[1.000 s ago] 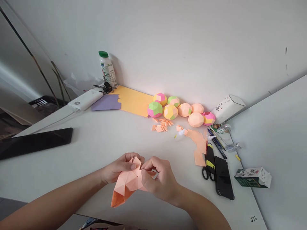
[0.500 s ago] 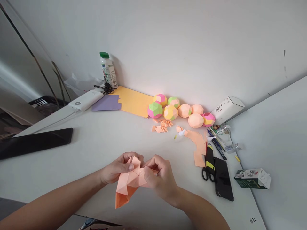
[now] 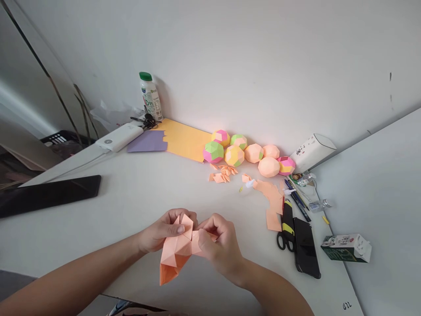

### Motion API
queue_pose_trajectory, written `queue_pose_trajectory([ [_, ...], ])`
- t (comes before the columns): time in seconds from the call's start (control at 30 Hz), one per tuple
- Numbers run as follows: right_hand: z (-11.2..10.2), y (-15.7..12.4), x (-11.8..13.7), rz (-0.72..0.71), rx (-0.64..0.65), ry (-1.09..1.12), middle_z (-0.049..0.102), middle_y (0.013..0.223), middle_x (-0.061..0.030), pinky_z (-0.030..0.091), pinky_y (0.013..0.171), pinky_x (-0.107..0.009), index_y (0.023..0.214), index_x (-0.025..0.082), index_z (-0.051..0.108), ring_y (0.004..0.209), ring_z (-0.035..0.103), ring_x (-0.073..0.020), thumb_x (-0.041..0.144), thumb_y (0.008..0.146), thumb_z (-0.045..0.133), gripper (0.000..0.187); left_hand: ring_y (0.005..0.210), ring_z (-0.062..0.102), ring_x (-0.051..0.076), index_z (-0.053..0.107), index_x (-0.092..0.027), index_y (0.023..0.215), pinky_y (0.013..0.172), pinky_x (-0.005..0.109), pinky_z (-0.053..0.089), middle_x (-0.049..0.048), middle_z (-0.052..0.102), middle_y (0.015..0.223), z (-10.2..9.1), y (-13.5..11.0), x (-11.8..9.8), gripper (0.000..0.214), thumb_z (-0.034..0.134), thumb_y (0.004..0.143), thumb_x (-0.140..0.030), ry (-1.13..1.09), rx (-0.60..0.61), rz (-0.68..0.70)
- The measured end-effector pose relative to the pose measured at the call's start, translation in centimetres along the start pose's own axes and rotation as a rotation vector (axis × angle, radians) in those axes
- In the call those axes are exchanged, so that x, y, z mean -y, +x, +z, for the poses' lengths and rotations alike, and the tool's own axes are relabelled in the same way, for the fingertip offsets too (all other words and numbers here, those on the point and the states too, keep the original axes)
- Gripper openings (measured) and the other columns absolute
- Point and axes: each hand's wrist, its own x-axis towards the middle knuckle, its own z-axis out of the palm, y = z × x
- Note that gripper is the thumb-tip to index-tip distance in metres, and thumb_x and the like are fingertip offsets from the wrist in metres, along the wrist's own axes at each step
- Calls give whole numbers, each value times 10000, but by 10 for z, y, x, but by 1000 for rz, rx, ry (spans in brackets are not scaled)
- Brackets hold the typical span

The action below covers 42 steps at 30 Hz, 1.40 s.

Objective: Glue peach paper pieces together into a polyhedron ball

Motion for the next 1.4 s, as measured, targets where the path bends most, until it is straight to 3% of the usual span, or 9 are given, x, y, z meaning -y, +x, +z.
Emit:
queue_pose_trajectory([
  [0.7,-1,2,0,62,1,-3,520,625,13,350,520,-229,617,192,401,576,439,-107,196,730,525,168,497,351,86,482,-149,605,498,235,247,-27,413,552,-1,-2,1,306,687,675,-365,72,-15,-23],
  [1.4,-1,2,-1,1,-15,-48,542,641,-1,353,512,-232,613,196,388,577,453,-111,195,732,515,174,494,383,85,498,-142,597,491,224,275,-24,452,545,2,-1,-1,303,711,658,-348,41,-50,-26],
])
